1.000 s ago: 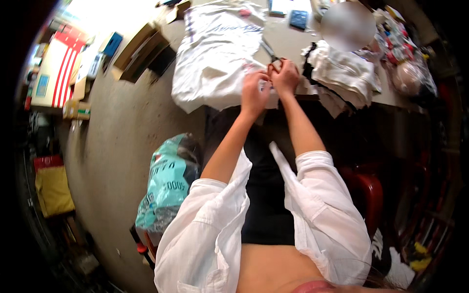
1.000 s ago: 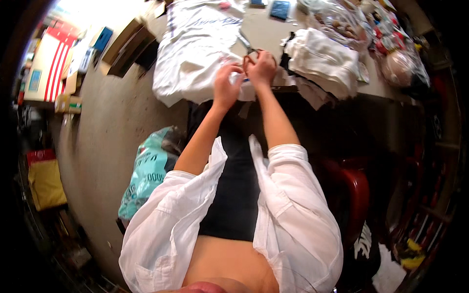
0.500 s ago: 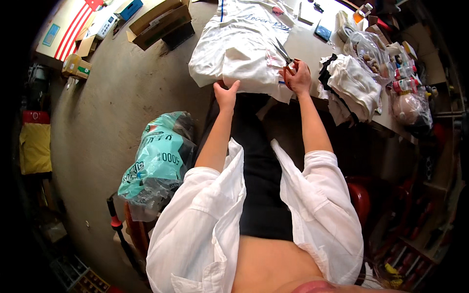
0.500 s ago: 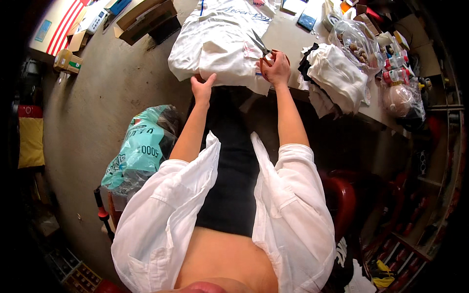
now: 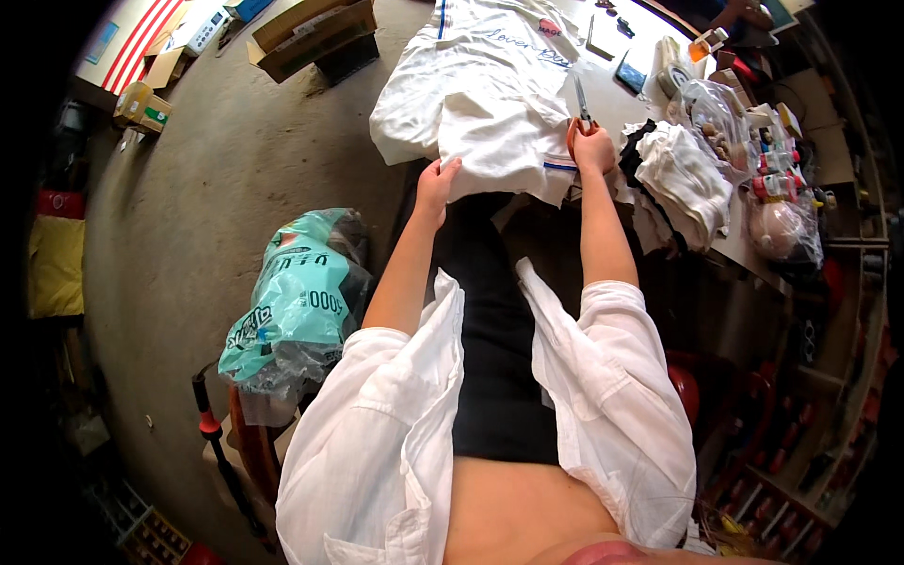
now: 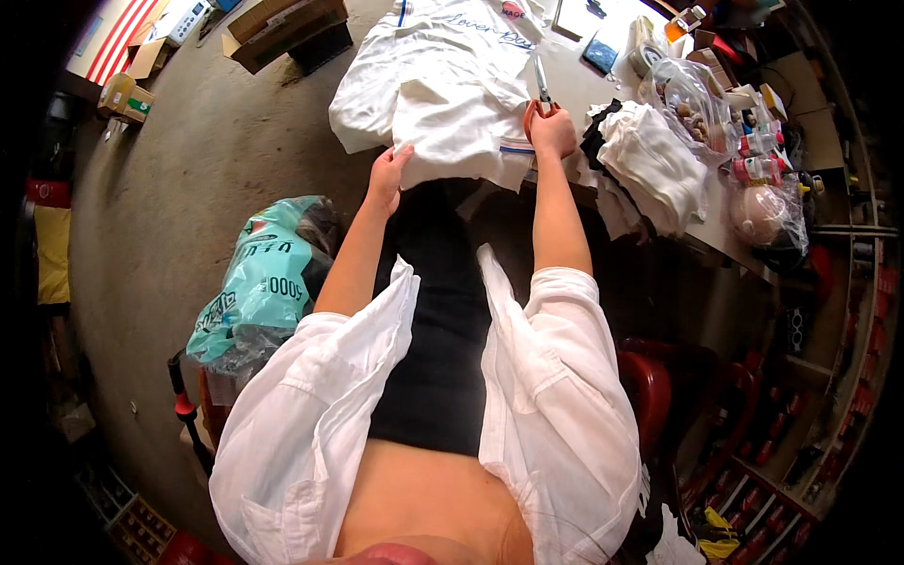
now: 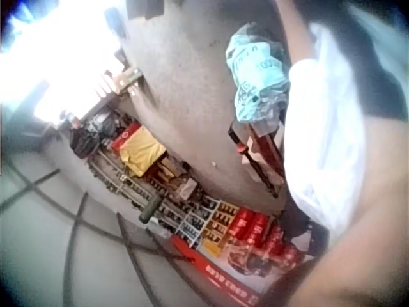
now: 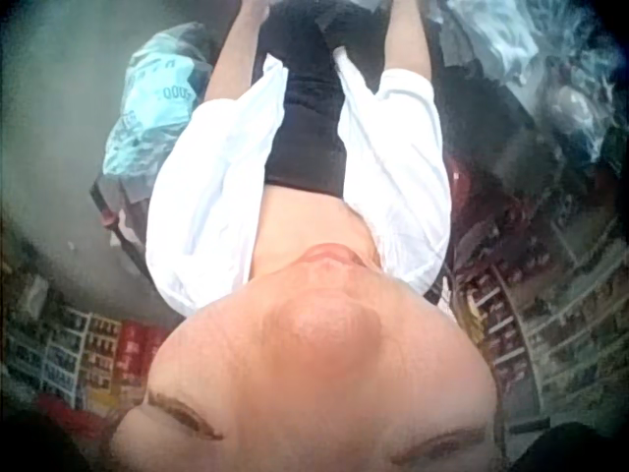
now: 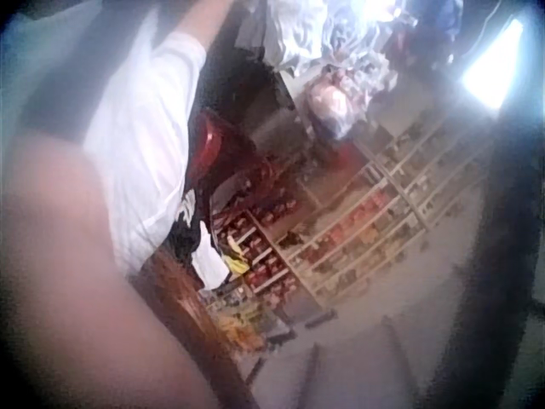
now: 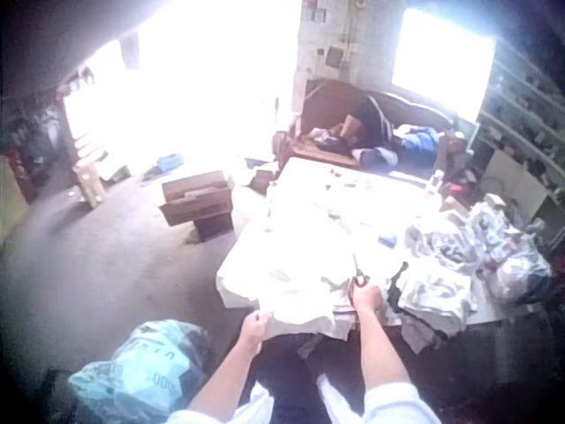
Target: The person uses orange-handled scissors to cut a white fabric garment laid on a table. They repeatedly trim the edges and corners of the fabric, adjusting its position to access different sections. The person holds the fabric with one hand while cutting with the other, creating a pile of cut fabric pieces on the table.
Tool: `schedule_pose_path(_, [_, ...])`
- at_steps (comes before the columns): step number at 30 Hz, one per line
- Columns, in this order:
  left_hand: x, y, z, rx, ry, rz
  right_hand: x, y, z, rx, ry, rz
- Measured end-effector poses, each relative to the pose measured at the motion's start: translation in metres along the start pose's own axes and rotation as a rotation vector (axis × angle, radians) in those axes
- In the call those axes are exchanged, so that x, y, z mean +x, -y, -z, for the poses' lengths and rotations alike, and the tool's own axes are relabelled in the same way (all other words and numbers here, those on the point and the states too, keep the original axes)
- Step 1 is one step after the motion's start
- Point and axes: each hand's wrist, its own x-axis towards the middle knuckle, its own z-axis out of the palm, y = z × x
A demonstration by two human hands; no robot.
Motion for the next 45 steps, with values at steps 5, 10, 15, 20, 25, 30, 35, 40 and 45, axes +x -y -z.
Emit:
schedule_pose_path(5, [-0.009, 0.020, 0.005, 0.160, 0.144, 0.165, 0.002, -0.021, -0.001, 0.250, 0.001, 0.072])
schedule_pose_path(10, [-0.016, 0.042, -0.004, -0.399, 0.175, 0.281, -0.016, -0.059, -0.014, 0.810, -0.061, 0.044])
schedule_pose_path(15, [-0.038, 0.062, -0.032, -0.942, 0.111, 0.228, -0.124, -0.057, 0.006, 1.196, -0.057, -0.154])
schedule_pose_path(20, [-0.039, 0.090, -0.046, -0.878, 0.115, 0.313, -0.200, -0.065, -0.007, 1.070, 0.107, -0.133])
schedule_pose_path(25, [-0.017, 0.091, -0.058, -0.688, 0.044, 0.198, -0.232, -0.072, 0.003, 0.927, 0.317, -0.171])
schedule_pose_path(30, [-0.025, 0.072, -0.057, -0.585, 0.007, 0.236, -0.252, -0.063, 0.049, 0.952, 0.741, -0.401])
schedule_pose_path(35, [-0.035, 0.062, -0.068, -0.527, -0.071, 0.256, -0.276, -0.069, 0.089, 1.005, 0.996, -0.580])
schedule_pose_path(40, [-0.042, 0.056, -0.070, -0.364, -0.164, 0.285, -0.274, -0.062, 0.083, 0.937, 1.050, -0.492])
schedule_pose_path(45, [-0.042, 0.058, -0.074, -0.434, -0.140, 0.206, -0.250, -0.048, 0.066, 0.916, 1.046, -0.386])
